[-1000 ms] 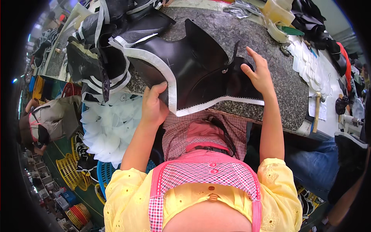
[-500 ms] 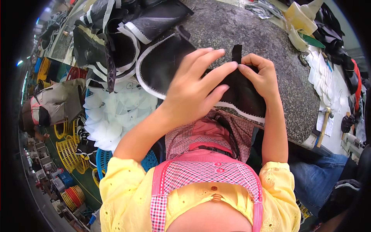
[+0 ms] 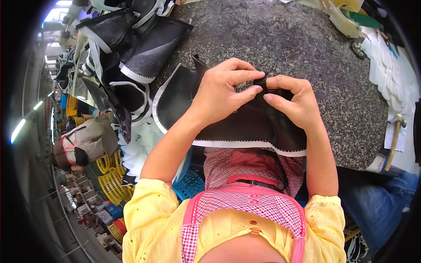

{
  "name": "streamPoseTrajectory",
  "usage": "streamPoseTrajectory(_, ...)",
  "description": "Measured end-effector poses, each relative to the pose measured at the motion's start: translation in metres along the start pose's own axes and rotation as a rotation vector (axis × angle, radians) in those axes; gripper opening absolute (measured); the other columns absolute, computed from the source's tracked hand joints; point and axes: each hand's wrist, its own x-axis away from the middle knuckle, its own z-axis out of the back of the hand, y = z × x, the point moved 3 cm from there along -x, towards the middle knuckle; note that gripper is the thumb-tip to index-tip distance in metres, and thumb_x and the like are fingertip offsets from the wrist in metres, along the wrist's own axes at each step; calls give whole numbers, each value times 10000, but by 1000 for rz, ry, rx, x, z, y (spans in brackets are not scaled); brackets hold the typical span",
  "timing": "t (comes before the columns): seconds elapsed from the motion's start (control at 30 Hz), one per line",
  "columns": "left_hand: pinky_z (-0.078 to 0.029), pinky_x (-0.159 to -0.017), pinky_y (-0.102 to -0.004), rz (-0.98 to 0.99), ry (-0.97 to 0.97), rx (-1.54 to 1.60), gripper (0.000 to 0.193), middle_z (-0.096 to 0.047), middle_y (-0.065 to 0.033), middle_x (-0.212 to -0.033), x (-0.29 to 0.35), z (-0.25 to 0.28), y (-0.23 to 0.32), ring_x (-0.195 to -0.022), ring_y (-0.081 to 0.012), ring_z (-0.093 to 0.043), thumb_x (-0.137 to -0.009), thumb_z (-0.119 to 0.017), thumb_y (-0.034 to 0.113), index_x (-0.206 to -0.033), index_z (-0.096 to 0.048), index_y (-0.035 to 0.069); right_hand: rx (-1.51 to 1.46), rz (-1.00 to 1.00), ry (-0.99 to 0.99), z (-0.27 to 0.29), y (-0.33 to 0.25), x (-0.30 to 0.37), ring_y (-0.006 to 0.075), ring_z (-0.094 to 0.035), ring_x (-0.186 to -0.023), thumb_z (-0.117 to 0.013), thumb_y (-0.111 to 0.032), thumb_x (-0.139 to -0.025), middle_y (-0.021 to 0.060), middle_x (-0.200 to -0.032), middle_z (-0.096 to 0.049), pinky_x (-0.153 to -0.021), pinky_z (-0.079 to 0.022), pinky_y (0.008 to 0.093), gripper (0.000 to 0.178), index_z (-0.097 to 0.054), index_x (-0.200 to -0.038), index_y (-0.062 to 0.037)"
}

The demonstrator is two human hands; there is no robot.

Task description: The person attaches white reinforcement inserts to shoe upper pieces by hand, pressing the edges together and folding each piece into shape.

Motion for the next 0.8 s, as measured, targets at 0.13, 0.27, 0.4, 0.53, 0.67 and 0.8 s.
streamPoseTrajectory(0.13,-471,-608,-227,-51,-24,-38,222,-634,-61,-869,-3,-4,-6,-729,-131,-600,-692,-692,79,-912,-670,70,51,-5,19,3,4,-2,205,-620,-797,-664,-82,-655,112,-849,-643,-722,-469,290,258,-614,-889,15)
streamPoseTrajectory(0.27,-471,-608,-228,6,-86,-58,203,-643,-71,-828,-7,-5,-5,-698,-139,-604,-694,-686,68,-895,-667,49,51,-71,86,1,5,-3,197,-603,-715,-693,-97,-631,87,-735,-608,-675,-462,297,310,-559,-903,-30)
streamPoseTrajectory(0.4,-458,-605,-206,160,-192,4,171,-642,-58,-782,-9,-5,-8,-683,-107,-591,-714,-673,65,-879,-662,23,64,-62,90,0,5,-2,202,-584,-671,-711,-106,-615,68,-696,-582,-641,-453,299,353,-531,-915,-61)
streamPoseTrajectory(0.53,-426,-539,-186,428,-230,235,155,-630,-6,-710,-1,-6,-19,-622,-36,-536,-753,-654,110,-881,-661,23,105,-106,80,-4,2,0,214,-589,-665,-719,-129,-613,60,-713,-598,-629,-455,303,372,-548,-940,-76)
streamPoseTrajectory(0.67,-420,-562,-177,485,-248,422,149,-623,9,-728,-2,-9,-23,-644,-23,-520,-771,-648,105,-871,-656,-5,214,-90,95,-6,5,2,232,-600,-674,-717,-174,-623,80,-773,-632,-644,-466,325,348,-597,-937,-83)
streamPoseTrajectory(0.8,-426,-582,-181,581,-280,536,147,-621,-9,-731,-2,-10,-26,-661,-40,-534,-767,-648,87,-870,-654,-18,226,-96,91,-8,8,2,253,-604,-693,-710,-209,-633,98,-790,-640,-661,-470,346,308,-636,-902,-80)
